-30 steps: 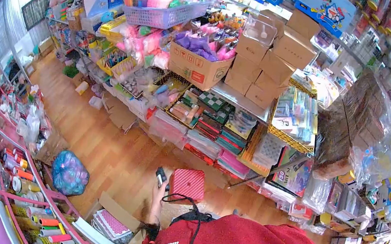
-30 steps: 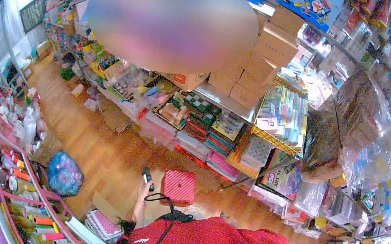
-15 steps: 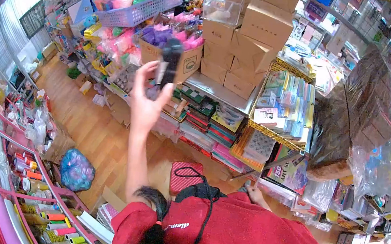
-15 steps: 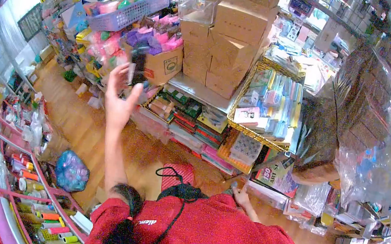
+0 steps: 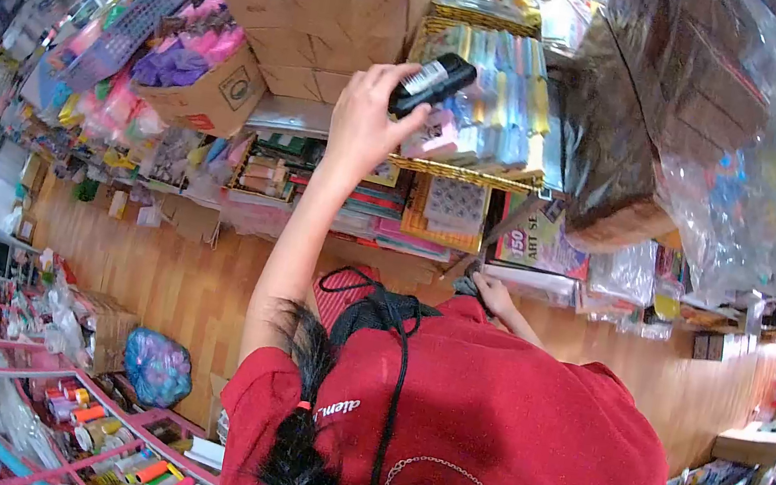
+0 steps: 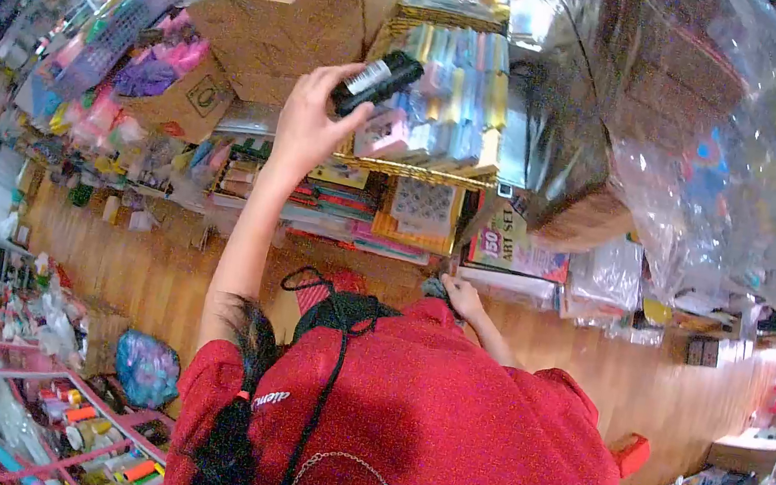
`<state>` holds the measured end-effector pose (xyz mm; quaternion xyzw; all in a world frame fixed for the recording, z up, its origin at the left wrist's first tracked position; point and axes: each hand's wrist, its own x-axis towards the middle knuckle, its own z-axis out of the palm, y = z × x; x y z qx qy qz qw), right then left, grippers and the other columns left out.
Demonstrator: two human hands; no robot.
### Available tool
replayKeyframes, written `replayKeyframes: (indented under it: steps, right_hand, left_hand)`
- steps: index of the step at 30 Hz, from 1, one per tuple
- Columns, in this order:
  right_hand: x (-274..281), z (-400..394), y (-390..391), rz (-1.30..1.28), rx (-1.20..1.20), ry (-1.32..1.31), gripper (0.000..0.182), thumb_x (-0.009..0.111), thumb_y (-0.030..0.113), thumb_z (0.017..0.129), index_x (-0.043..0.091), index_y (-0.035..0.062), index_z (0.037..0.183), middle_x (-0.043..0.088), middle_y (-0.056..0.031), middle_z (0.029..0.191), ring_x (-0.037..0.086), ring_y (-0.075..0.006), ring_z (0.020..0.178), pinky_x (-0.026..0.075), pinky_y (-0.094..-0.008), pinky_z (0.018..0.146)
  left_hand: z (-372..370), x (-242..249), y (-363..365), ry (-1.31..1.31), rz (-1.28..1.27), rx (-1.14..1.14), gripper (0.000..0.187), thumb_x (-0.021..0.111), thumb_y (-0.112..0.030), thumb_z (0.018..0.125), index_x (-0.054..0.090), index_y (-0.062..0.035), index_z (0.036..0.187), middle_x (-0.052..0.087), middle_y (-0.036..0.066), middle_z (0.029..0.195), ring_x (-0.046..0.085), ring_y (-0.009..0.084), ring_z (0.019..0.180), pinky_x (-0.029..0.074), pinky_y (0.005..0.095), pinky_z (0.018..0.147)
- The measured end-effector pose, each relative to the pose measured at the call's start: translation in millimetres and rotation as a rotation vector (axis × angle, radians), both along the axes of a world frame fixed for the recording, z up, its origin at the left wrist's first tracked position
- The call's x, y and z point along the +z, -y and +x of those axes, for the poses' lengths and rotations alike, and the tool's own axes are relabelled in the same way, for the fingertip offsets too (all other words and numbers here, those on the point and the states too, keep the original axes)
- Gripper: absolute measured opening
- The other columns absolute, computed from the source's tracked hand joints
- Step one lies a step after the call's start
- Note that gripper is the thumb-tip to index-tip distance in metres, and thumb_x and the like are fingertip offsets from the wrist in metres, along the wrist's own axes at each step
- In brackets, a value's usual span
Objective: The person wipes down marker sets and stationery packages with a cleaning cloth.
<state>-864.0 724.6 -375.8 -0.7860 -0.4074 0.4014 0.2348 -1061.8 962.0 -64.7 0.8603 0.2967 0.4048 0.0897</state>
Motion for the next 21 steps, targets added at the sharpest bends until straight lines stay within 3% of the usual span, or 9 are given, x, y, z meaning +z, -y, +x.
replayKeyframes:
  steps: [5, 6, 9, 12, 17, 18, 21]
  right_hand:
    - [-6.1, 5.8, 17.5, 0.047, -0.050, -0.026, 0.053, 0.042, 0.050, 0.087, 0.062, 0.0026, 0.101, 0.059, -0.0262, 0.102, 0.055, -0.0372, 0.103, 0.041, -0.0411, 0.089]
    - [-11.4, 6.7, 17.0, 0.042, -0.063, 0.010, 0.052, 0.043, 0.049, 0.087, 0.056, 0.0020, 0.107, 0.060, -0.0214, 0.102, 0.057, -0.0329, 0.099, 0.041, -0.0383, 0.087]
    - [-19.3, 7.1, 15.7, 0.134, -0.140, 0.028, 0.050, 0.046, 0.045, 0.087, 0.051, 0.0018, 0.113, 0.059, -0.0220, 0.104, 0.057, -0.0324, 0.099, 0.042, -0.0373, 0.086]
    - [-19.7, 6.4, 5.9, 0.192, -0.128, 0.029, 0.046, 0.049, 0.038, 0.088, 0.048, 0.0013, 0.115, 0.059, -0.0219, 0.103, 0.057, -0.0318, 0.098, 0.043, -0.0361, 0.085]
    - [69.6, -25.2, -21.2, 0.562, -0.040, 0.021, 0.038, 0.056, 0.029, 0.085, 0.053, -0.0013, 0.107, 0.060, -0.0224, 0.097, 0.059, -0.0347, 0.093, 0.045, -0.0362, 0.080]
    - [108.3, -33.4, -28.1, 0.592, 0.011, -0.023, 0.036, 0.057, 0.028, 0.084, 0.054, -0.0013, 0.105, 0.060, -0.0218, 0.096, 0.060, -0.0338, 0.092, 0.045, -0.0357, 0.079]
    - [176.5, -42.3, -47.1, 0.794, 0.159, -0.041, 0.030, 0.059, 0.023, 0.082, 0.055, -0.0015, 0.099, 0.061, -0.0193, 0.092, 0.061, -0.0305, 0.087, 0.045, -0.0338, 0.076]
  left_hand:
    - [16.8, -12.9, -1.1, -0.166, 0.006, -0.020, 0.044, 0.066, -0.028, 0.073, 0.056, -0.0082, 0.111, 0.058, 0.012, 0.103, 0.053, 0.0305, 0.098, 0.042, 0.0384, 0.086]
    - [19.3, -17.1, -1.2, -0.175, -0.037, -0.006, 0.044, 0.065, -0.030, 0.074, 0.056, -0.0069, 0.110, 0.058, 0.013, 0.104, 0.054, 0.0313, 0.099, 0.042, 0.0390, 0.087]
    - [17.9, -27.9, -5.2, -0.092, 0.012, -0.043, 0.043, 0.064, -0.032, 0.074, 0.057, -0.0091, 0.110, 0.057, 0.010, 0.107, 0.052, 0.0293, 0.100, 0.040, 0.0396, 0.088]
    - [11.6, -20.8, 2.6, -0.077, -0.014, -0.030, 0.042, 0.063, -0.031, 0.078, 0.057, -0.0056, 0.111, 0.056, 0.015, 0.112, 0.052, 0.0316, 0.105, 0.040, 0.0379, 0.090]
    - [-10.7, -7.0, 19.9, 0.001, 0.028, -0.075, 0.029, 0.057, -0.019, 0.082, 0.058, -0.0029, 0.106, 0.057, 0.014, 0.109, 0.054, 0.0304, 0.103, 0.040, 0.0368, 0.090]
    - [-17.7, -5.9, 25.5, 0.018, 0.040, -0.079, 0.025, 0.057, -0.016, 0.083, 0.058, -0.0021, 0.104, 0.058, 0.014, 0.107, 0.054, 0.0294, 0.102, 0.040, 0.0362, 0.090]
    - [-57.5, -14.6, 51.8, 0.342, -0.067, -0.219, 0.015, 0.053, -0.003, 0.082, 0.060, -0.0017, 0.095, 0.061, 0.010, 0.093, 0.058, 0.0233, 0.088, 0.044, 0.0309, 0.079]
